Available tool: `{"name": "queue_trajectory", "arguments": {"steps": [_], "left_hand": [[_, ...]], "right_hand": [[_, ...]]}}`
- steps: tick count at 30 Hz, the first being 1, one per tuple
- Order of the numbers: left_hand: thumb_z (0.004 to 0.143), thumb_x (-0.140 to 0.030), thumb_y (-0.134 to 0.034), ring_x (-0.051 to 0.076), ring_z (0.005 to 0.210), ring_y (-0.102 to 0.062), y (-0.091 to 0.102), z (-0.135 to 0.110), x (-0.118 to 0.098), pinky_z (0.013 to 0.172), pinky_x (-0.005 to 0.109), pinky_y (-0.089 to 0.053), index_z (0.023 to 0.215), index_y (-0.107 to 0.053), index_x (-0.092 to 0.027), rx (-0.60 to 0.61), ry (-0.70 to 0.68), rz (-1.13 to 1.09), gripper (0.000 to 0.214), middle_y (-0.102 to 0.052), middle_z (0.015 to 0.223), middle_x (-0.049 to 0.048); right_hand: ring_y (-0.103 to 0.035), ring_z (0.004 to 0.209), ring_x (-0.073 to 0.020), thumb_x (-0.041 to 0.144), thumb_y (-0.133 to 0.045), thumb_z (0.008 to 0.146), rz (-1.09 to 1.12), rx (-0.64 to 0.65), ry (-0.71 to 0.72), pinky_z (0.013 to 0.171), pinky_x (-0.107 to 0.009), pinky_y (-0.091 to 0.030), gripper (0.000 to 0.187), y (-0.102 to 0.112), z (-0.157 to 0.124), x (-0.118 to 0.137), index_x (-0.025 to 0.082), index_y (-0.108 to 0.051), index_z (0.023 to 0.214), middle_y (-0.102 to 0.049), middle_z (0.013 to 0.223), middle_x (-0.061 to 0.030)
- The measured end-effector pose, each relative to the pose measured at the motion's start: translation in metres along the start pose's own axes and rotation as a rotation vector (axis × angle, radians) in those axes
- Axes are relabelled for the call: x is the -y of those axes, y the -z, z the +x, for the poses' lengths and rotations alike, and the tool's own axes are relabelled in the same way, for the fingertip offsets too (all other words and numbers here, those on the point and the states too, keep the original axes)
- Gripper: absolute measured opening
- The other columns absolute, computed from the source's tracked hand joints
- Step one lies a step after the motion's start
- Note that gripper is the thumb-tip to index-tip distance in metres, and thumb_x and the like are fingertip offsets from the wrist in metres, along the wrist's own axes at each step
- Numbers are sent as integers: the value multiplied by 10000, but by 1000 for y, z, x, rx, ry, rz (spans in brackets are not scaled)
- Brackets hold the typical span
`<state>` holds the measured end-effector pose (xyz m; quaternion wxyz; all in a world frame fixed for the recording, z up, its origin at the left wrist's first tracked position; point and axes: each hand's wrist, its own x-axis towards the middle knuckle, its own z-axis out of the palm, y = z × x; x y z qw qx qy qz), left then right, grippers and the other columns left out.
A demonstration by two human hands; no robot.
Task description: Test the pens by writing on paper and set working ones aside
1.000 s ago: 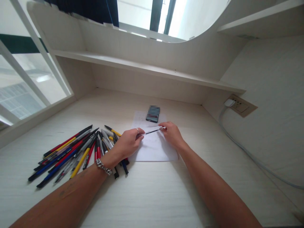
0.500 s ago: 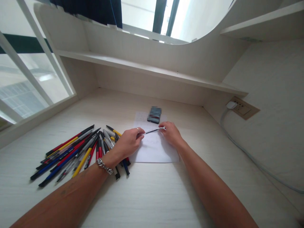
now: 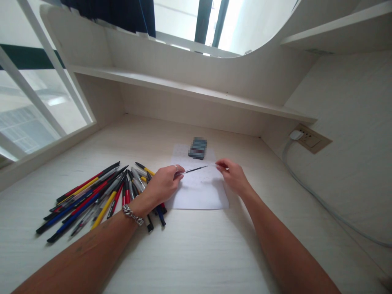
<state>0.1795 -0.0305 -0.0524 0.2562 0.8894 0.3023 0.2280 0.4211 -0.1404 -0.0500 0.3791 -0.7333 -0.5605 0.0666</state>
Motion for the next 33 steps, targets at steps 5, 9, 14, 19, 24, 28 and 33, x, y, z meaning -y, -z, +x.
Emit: {"name": "queue_trajectory", "arguments": {"steps": [5,9,14,19,24,28,33], "left_hand": [[883,-241,-487,222,917,-671,1,-1,-1,812,325,-498,1036,-679,-190,8,-18,24,251,-733,1008,80],[884,-241,-485,224,900,-670,1,-1,-2,811,332,-494,1030,-682,-192,5,-16,32,250,-735,988,75],[886,-252,-488,228,911,-665,0,-2,-1,821,336,-488,1031,-686,-205,5,-10,42,250,-734,1005,71],[885,-237,-491,219,924,-662,-1,-2,-1,835,327,-483,1038,-689,-198,18,-10,49,254,-734,1011,67],[884,-232,-492,222,934,-662,0,-2,-1,837,327,-487,1044,-694,-188,18,-17,52,261,-734,1020,66],[886,-236,-500,219,936,-664,-3,-2,-1,842,321,-487,1042,-701,-188,21,-34,37,259,-736,1025,66],[897,-248,-506,207,931,-665,-6,-2,0,825,305,-489,1055,-705,-198,28,-74,-5,258,-735,1021,56]], "right_hand": [[-639,832,-178,272,-561,845,67,-54,2,779,-299,-484,147,10,-16,-3,216,-667,930,-711,947,-39],[-642,830,-179,290,-558,854,84,-75,9,782,-303,-492,158,11,-18,0,219,-669,940,-710,962,-42],[-641,835,-181,268,-558,853,84,-82,13,771,-301,-494,152,13,-19,1,215,-674,936,-711,958,-50],[-635,837,-178,254,-565,854,92,-90,41,751,-294,-492,146,13,-21,1,214,-676,940,-706,957,-46],[-631,832,-176,229,-569,853,75,-89,64,724,-284,-486,137,13,-21,4,210,-681,928,-702,942,-44],[-631,820,-171,216,-569,852,84,-80,86,721,-284,-489,136,9,-23,8,217,-682,927,-698,940,-39],[-637,831,-165,191,-574,851,112,-40,104,738,-282,-494,138,-2,-26,13,219,-681,933,-694,939,-33]]}}
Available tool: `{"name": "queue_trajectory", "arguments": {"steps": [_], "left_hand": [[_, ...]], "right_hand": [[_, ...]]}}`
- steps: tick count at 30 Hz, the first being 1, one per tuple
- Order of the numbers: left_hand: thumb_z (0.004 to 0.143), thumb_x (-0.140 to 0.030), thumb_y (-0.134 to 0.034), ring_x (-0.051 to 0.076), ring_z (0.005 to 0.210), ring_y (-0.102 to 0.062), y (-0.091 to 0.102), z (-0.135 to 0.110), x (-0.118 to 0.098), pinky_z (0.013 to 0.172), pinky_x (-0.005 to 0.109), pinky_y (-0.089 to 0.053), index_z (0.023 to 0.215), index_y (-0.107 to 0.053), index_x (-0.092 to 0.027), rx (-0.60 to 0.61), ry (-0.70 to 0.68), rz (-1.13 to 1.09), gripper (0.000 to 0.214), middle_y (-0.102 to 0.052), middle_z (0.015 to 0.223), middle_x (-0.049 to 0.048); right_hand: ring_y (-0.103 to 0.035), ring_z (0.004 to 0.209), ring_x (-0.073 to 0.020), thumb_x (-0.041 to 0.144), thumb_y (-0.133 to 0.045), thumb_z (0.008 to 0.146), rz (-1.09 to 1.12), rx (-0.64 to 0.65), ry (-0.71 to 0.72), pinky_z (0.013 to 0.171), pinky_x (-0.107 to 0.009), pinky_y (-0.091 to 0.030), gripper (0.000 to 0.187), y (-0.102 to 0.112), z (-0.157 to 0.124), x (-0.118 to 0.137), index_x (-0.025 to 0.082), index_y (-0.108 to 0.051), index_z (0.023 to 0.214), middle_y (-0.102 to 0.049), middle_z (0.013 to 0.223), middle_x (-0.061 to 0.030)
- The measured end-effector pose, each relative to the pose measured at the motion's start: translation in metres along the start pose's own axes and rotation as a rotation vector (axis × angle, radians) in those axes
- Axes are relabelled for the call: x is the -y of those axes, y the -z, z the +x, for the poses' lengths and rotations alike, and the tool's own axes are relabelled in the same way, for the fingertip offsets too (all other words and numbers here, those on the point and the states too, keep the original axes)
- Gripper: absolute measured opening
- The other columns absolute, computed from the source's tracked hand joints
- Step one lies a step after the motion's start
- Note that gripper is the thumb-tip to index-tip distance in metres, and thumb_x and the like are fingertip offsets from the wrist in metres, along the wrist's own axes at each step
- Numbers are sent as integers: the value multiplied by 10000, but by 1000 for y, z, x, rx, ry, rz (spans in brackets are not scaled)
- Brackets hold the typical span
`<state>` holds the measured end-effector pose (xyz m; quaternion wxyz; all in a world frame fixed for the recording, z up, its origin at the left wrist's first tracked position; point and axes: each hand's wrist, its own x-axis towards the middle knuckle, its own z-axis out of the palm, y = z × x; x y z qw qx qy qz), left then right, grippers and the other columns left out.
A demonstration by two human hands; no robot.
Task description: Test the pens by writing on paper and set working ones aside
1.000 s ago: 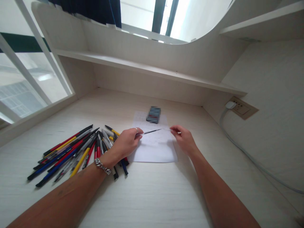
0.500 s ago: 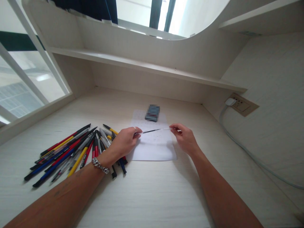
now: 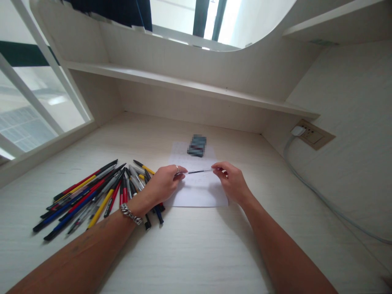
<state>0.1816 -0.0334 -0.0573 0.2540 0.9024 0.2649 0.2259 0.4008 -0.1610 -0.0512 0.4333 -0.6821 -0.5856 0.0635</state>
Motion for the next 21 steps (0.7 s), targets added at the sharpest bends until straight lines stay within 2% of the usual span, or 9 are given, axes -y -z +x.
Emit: {"name": "queue_trajectory", "arguments": {"steps": [14,18,21], "left_hand": [[908,-282,-517,196,920,-658,1,1,-3,826,306,-489,1055,-709,-200,52,-23,-86,255,-732,1028,56],[897,-275,-531,196,907,-658,2,0,-5,814,305,-489,1035,-712,-204,45,-28,-85,239,-734,1007,52],[875,-260,-562,194,895,-659,2,-1,-6,809,300,-486,1014,-716,-202,24,-15,-86,215,-735,976,50]], "right_hand": [[-617,817,-160,185,-615,839,46,35,63,703,-273,-479,129,-8,-3,8,228,-707,919,-699,913,-22],[-624,800,-150,235,-624,845,74,57,14,701,-260,-467,125,-8,-4,11,228,-713,932,-711,910,-15],[-606,698,-139,324,-557,898,13,108,-65,663,-257,-434,190,-9,-3,12,210,-707,874,-698,773,-6]]}}
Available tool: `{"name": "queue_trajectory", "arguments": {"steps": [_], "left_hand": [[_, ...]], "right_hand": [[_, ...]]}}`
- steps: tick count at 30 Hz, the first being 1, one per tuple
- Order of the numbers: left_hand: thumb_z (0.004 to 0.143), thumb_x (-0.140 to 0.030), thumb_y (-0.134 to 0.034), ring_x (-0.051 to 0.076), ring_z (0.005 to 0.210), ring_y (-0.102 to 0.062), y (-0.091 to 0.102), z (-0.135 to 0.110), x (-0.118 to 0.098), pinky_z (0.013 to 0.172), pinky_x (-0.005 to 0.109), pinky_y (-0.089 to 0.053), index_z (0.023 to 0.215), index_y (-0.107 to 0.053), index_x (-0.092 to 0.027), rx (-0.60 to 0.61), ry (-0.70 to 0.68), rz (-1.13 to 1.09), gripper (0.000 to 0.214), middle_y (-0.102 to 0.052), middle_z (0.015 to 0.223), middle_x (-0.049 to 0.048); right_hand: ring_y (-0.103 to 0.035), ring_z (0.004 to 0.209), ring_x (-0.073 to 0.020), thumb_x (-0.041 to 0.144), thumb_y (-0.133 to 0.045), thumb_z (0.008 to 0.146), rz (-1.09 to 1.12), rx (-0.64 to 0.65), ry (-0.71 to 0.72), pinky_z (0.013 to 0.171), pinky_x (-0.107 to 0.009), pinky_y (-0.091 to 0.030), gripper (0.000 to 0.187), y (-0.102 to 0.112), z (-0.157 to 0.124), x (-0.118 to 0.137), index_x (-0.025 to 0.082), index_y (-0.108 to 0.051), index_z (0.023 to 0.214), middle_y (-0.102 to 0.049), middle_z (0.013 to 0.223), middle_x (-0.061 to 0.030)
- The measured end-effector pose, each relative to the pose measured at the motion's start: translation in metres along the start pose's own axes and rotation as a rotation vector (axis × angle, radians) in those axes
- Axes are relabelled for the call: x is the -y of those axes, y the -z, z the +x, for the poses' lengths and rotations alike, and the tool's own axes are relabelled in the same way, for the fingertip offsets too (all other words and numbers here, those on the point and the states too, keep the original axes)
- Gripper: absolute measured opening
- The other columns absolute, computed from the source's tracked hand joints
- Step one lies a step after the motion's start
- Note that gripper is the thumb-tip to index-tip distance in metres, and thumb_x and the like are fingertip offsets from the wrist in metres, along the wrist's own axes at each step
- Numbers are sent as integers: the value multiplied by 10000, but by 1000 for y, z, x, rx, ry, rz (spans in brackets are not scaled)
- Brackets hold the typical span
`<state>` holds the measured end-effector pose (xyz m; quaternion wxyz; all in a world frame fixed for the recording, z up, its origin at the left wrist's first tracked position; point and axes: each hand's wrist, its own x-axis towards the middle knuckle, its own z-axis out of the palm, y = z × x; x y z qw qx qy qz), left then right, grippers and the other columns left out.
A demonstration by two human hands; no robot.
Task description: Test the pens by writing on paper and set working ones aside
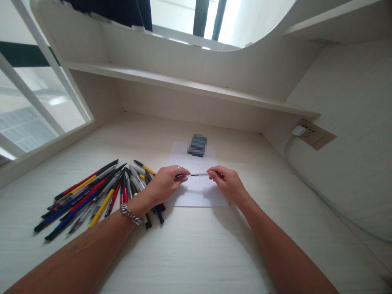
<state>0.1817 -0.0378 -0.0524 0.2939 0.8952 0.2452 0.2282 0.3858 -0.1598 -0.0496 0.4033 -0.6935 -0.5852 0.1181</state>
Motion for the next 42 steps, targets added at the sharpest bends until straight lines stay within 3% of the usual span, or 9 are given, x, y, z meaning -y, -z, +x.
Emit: {"name": "queue_trajectory", "arguments": {"steps": [5,11,14,17,23,26,30,36,42], "left_hand": [[881,-264,-556,192,908,-658,0,0,0,824,302,-485,1014,-711,-201,-2,-5,-5,214,-733,989,50],[899,-300,-531,200,938,-661,1,2,1,832,301,-486,1023,-709,-215,1,-1,24,232,-735,1015,46],[899,-300,-532,201,938,-661,1,1,0,837,304,-487,1020,-706,-213,0,-6,18,229,-734,1016,49],[902,-293,-527,200,929,-661,2,1,-1,834,307,-489,1020,-703,-211,3,-12,14,228,-732,1007,53],[905,-299,-525,198,928,-661,2,1,0,832,301,-488,1028,-704,-213,-4,-9,22,234,-732,1012,48],[903,-301,-528,197,912,-663,1,1,1,817,299,-491,1025,-704,-213,-9,-12,29,232,-733,994,47],[902,-292,-529,193,907,-663,0,1,1,820,298,-490,1020,-706,-206,-4,-24,19,229,-732,991,51],[901,-305,-530,200,923,-662,1,1,1,829,307,-490,1029,-704,-212,-2,-16,24,235,-733,1003,54],[890,-279,-547,195,892,-663,1,1,-1,813,305,-495,1008,-711,-208,-14,-35,23,214,-735,984,58]], "right_hand": [[-558,592,-135,467,-387,960,-56,83,-90,612,-264,-389,474,-3,2,-3,183,-664,701,-621,608,-5],[-598,719,-145,372,-671,798,110,14,-43,672,-253,-447,306,-1,0,-3,199,-642,1048,-676,852,-14],[-591,703,-145,356,-602,851,60,39,-37,661,-258,-433,182,-1,0,-1,195,-670,899,-678,800,-14],[-568,620,-137,428,-459,934,15,103,-79,615,-259,-407,376,-2,0,-2,181,-668,742,-644,653,-9],[-589,679,-136,372,-657,817,75,28,-16,644,-247,-440,269,-1,-1,-2,200,-664,1023,-681,821,-11],[-589,679,-131,327,-617,847,46,42,-5,658,-246,-435,162,-2,-1,-1,197,-674,925,-685,805,-9],[-565,585,-128,423,-445,942,13,122,-80,598,-248,-407,388,-3,0,-2,179,-662,732,-638,632,-3],[-589,677,-136,361,-655,819,69,26,-13,641,-245,-435,251,-3,-1,-3,202,-654,1013,-678,807,-5],[-579,597,-132,424,-461,935,3,108,-71,598,-244,-408,367,-5,0,-3,187,-667,745,-643,631,-4]]}}
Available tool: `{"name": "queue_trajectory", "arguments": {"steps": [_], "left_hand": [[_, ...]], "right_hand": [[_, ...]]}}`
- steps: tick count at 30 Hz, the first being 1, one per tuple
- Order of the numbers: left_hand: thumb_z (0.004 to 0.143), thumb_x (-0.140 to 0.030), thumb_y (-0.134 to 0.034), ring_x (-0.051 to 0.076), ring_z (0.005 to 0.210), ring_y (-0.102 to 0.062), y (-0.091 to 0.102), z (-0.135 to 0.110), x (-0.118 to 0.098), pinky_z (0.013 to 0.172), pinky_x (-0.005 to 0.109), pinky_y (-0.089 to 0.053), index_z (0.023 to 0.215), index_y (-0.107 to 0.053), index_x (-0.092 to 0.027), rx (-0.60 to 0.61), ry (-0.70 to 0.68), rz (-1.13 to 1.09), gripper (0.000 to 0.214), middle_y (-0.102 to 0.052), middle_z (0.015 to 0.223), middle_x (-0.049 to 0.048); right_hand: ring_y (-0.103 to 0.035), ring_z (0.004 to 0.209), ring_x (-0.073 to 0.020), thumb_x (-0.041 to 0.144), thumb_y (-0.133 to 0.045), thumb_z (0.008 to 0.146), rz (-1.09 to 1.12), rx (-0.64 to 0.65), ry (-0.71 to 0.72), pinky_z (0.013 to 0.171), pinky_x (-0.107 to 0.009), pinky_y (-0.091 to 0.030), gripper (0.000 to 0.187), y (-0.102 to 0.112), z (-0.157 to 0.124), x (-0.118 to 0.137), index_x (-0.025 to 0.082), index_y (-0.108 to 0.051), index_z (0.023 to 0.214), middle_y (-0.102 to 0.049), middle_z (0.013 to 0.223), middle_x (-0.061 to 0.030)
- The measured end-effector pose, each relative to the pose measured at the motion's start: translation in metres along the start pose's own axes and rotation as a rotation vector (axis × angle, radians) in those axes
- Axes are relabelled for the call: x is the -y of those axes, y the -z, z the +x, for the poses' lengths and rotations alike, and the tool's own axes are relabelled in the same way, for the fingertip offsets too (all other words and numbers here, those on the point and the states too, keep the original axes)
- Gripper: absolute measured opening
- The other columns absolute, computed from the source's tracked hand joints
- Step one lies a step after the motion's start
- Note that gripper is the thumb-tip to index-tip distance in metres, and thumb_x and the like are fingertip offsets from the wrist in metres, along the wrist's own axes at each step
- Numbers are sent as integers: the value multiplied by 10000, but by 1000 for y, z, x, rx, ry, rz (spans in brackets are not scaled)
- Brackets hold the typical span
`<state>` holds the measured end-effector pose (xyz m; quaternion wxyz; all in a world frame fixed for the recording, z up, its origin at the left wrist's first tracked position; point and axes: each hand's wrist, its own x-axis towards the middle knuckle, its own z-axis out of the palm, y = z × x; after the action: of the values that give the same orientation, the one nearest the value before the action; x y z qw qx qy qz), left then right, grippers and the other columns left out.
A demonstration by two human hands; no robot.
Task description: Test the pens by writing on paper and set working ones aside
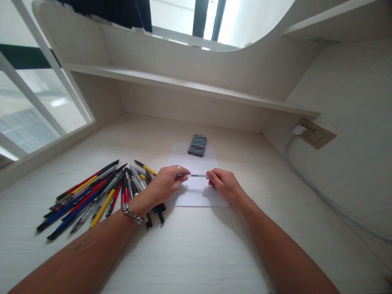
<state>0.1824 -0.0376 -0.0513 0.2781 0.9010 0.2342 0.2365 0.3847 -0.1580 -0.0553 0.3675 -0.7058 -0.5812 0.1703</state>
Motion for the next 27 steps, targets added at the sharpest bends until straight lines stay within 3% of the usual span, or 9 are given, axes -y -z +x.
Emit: {"name": "queue_trajectory", "arguments": {"steps": [2,7,10,20,23,25,27], "left_hand": [[889,-277,-550,192,890,-663,0,0,0,813,301,-495,1006,-711,-207,-2,-7,-10,212,-735,986,58],[893,-294,-551,193,897,-663,0,-1,1,815,303,-494,1026,-714,-213,7,4,-8,225,-735,988,55],[890,-280,-556,195,907,-663,1,0,0,829,308,-492,1024,-722,-208,16,0,3,225,-735,1001,59],[837,-218,-611,194,893,-685,1,-1,-7,826,302,-513,1000,-726,-209,-62,-12,-47,200,-750,975,48],[824,-232,-640,180,837,-694,0,-1,-8,795,286,-522,1054,-701,-216,-87,14,-80,239,-755,922,32],[814,-235,-657,178,815,-698,-3,-1,-8,789,287,-522,1102,-679,-217,-89,24,-85,290,-753,884,25],[800,-225,-672,178,817,-702,-5,-2,-9,802,290,-522,1129,-660,-220,-86,18,-95,329,-751,875,17]], "right_hand": [[-572,572,-132,457,-421,947,9,13,-18,580,-245,-404,429,0,0,0,184,-666,725,-631,604,-5],[-602,693,-142,357,-653,821,32,-50,55,659,-250,-441,225,2,-1,2,203,-673,983,-700,831,-14],[-587,671,-136,314,-594,861,-25,-14,59,649,-245,-419,143,2,-2,2,204,-678,893,-690,773,-5],[-568,602,-142,347,-412,955,-165,48,24,597,-250,-378,362,1,2,2,196,-668,748,-646,638,2],[-628,738,-179,356,-409,967,-227,-20,70,680,-283,-433,340,2,0,4,204,-692,853,-713,799,-41],[-631,926,-232,355,-478,945,-330,-98,167,808,-344,-452,263,0,-2,9,205,-683,1011,-718,1001,-86],[-593,1060,-282,342,-584,891,-407,-134,272,910,-409,-435,312,-5,-6,17,195,-627,1163,-678,1145,-121]]}}
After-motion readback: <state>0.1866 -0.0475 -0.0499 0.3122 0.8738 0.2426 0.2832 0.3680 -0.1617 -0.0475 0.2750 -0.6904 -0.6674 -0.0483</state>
